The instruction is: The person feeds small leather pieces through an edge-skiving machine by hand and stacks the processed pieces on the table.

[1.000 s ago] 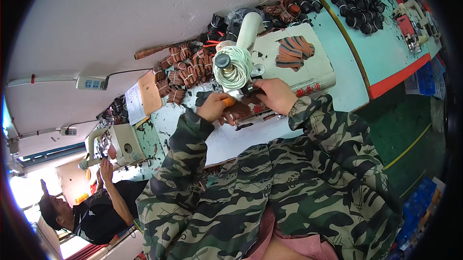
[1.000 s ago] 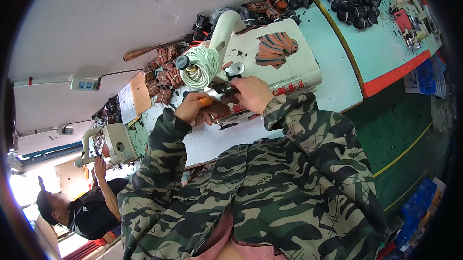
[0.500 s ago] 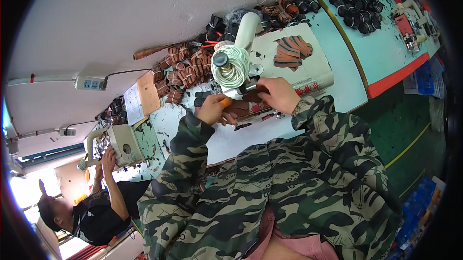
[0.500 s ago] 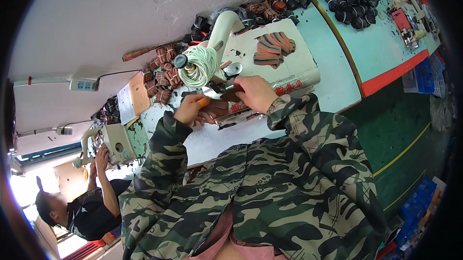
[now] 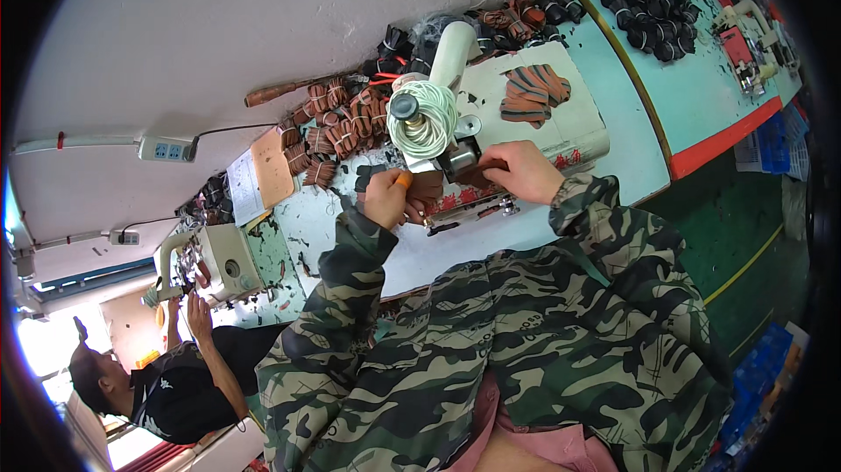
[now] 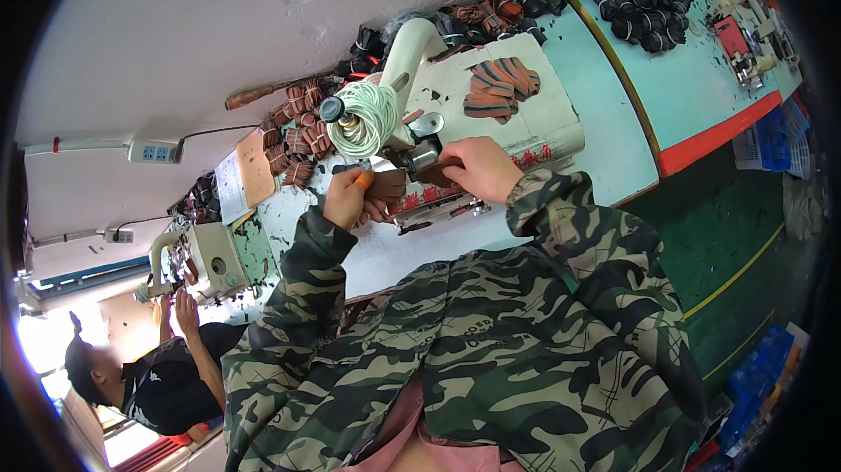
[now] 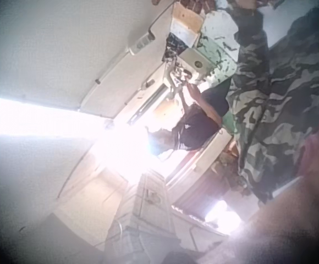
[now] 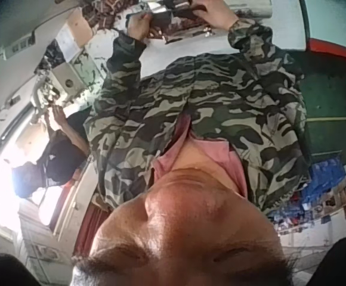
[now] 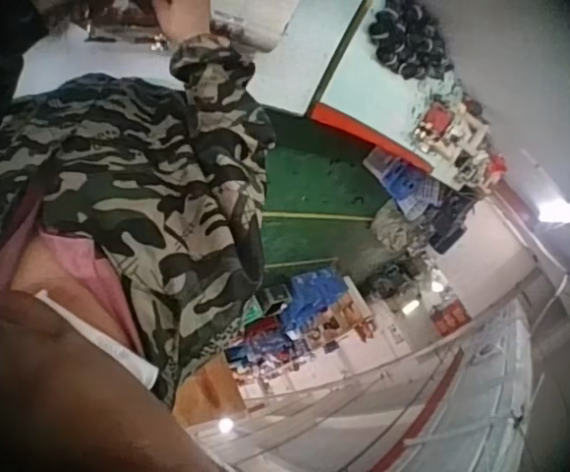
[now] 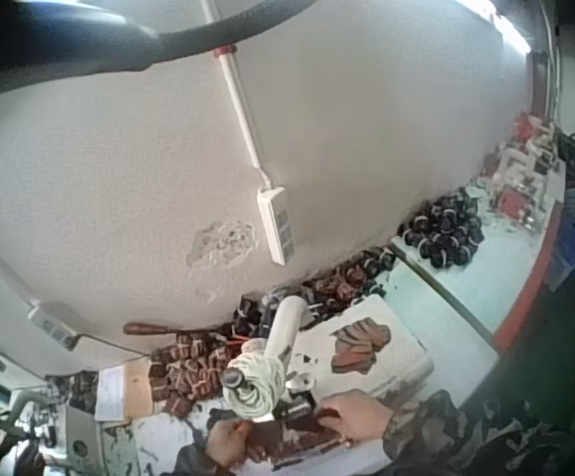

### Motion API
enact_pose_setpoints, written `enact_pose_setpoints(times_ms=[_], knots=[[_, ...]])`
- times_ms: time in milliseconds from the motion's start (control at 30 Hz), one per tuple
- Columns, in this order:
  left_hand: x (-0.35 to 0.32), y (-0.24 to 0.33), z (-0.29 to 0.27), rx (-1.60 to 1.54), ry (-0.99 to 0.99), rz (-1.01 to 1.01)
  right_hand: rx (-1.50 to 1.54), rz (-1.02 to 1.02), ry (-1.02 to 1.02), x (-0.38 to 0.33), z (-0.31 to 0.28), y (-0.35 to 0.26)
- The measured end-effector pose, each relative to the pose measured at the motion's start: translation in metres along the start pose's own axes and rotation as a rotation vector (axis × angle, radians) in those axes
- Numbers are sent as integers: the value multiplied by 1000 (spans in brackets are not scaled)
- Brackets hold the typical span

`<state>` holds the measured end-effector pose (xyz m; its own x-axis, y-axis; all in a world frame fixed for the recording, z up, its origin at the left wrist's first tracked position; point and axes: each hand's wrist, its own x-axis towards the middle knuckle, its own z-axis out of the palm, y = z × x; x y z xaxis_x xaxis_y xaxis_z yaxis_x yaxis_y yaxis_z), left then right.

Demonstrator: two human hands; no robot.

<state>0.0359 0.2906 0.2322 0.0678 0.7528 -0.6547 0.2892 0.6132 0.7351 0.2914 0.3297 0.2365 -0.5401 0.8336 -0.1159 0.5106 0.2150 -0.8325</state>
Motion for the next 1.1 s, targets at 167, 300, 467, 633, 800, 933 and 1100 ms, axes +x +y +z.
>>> enact_pose_setpoints(times_ms=[167,300,467,633,800,933,1100], knots=[[4,17,18,-296,-239,-164,-79,-207,37,7,12,-2],[1,10,0,-152,-167,-56,-57,-84,153,0,9,3],[7,16,19,-179,-178,1,210,68,-117,-4,-10,-4],[-9,13,7,-390,-169,-97,-6,-93,125,2,15,0],[7,-10,-9,-197,-103,-41,106,10,-7,1,7,1],[10,-1,5,-158,-117,-44,172,59,-132,3,0,-7],[16,18,17,-67,-259,-23,39,-75,-22,4,-1,-6]])
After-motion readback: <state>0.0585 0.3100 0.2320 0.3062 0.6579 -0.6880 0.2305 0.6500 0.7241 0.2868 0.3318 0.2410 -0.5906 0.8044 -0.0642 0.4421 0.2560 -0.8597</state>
